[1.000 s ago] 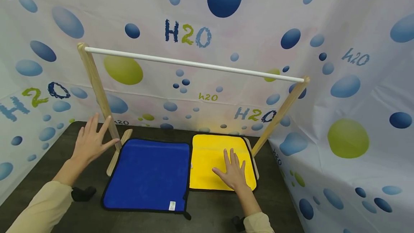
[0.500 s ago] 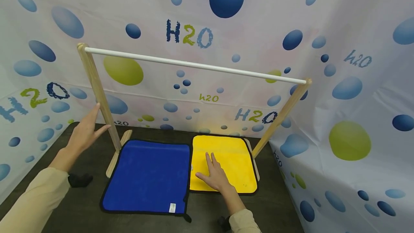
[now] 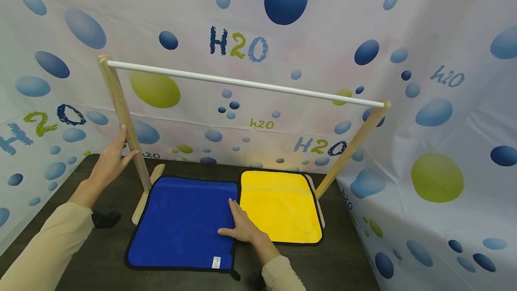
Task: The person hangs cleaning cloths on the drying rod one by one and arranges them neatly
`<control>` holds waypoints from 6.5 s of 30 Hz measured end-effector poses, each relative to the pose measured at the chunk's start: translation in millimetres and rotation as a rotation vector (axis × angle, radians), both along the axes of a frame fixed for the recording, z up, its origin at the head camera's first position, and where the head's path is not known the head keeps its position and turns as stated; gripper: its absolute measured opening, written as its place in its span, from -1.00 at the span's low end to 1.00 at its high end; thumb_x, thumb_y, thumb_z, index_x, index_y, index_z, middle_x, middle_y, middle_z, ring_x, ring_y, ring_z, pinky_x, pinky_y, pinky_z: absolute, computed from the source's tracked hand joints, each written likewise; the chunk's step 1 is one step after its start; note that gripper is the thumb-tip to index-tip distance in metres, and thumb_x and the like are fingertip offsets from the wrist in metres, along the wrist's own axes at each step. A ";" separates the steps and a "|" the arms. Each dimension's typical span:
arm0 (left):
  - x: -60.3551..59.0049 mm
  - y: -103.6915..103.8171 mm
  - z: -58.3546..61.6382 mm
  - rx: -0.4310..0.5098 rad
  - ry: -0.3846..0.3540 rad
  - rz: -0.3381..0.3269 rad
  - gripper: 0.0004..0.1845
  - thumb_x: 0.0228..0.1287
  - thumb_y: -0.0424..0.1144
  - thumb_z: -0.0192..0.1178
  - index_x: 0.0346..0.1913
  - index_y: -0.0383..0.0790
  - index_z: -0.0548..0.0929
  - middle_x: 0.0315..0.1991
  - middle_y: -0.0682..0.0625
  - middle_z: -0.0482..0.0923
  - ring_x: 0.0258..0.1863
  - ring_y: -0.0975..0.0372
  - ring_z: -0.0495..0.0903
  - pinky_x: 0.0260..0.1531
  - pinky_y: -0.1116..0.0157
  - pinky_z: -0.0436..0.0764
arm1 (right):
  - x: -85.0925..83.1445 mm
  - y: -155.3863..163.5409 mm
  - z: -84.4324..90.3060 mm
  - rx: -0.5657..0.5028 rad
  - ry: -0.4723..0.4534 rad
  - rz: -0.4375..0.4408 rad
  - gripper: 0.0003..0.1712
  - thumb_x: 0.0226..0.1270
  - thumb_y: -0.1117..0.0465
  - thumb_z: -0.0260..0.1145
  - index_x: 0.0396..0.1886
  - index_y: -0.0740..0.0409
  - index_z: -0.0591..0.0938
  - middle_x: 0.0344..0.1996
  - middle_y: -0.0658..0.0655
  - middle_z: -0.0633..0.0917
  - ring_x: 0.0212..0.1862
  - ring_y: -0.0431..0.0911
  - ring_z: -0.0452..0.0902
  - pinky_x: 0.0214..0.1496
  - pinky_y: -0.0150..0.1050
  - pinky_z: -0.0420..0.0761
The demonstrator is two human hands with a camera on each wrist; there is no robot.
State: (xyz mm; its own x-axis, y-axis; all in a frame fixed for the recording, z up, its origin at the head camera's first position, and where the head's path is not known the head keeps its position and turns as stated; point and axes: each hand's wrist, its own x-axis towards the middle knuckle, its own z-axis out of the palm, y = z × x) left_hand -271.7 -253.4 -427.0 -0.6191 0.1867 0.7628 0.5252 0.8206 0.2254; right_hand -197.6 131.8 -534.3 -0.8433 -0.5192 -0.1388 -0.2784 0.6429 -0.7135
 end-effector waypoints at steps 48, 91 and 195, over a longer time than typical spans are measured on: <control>-4.1 10.6 -3.6 0.079 0.032 -0.026 0.08 -0.07 -0.68 0.23 0.45 -0.12 -0.14 -0.35 -0.42 0.43 -0.48 -0.15 0.47 -0.52 -0.06 0.53 | -19.5 -21.2 -21.2 -0.135 -0.143 -0.034 -0.58 0.15 0.34 0.30 0.05 0.22 0.52 -0.33 0.05 0.45 -0.27 -0.11 0.34 -0.25 -0.33 0.43; -4.3 12.8 -5.5 0.157 0.005 -0.023 0.02 -0.06 -0.70 0.21 0.43 -0.17 -0.07 -0.16 -0.51 0.43 -0.34 -0.27 0.53 -0.39 -0.10 0.56 | -20.8 -11.4 110.0 -0.591 -0.035 0.062 -0.51 0.24 0.48 0.13 0.19 0.44 0.33 -0.20 0.26 0.50 -0.45 -0.23 0.33 -0.38 -0.50 0.45; -3.3 10.8 -7.6 0.235 -0.048 -0.060 0.00 -0.05 -0.69 0.21 0.43 -0.18 -0.06 0.03 -0.55 0.33 -0.25 -0.32 0.53 -0.34 -0.05 0.58 | -87.6 -57.6 402.6 -1.208 0.243 -0.104 -0.55 0.26 0.52 0.07 0.17 0.35 0.40 -0.31 0.10 0.52 -0.53 -0.22 0.36 -0.54 -0.46 0.39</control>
State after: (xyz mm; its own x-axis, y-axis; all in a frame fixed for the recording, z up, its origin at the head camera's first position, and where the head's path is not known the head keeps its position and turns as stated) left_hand -275.0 -242.6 -434.6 -0.6488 0.0453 0.7596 0.5554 0.7105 0.4320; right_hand -285.3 74.2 -131.7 -0.8250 -0.1343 0.5490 -0.4738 -0.3650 -0.8014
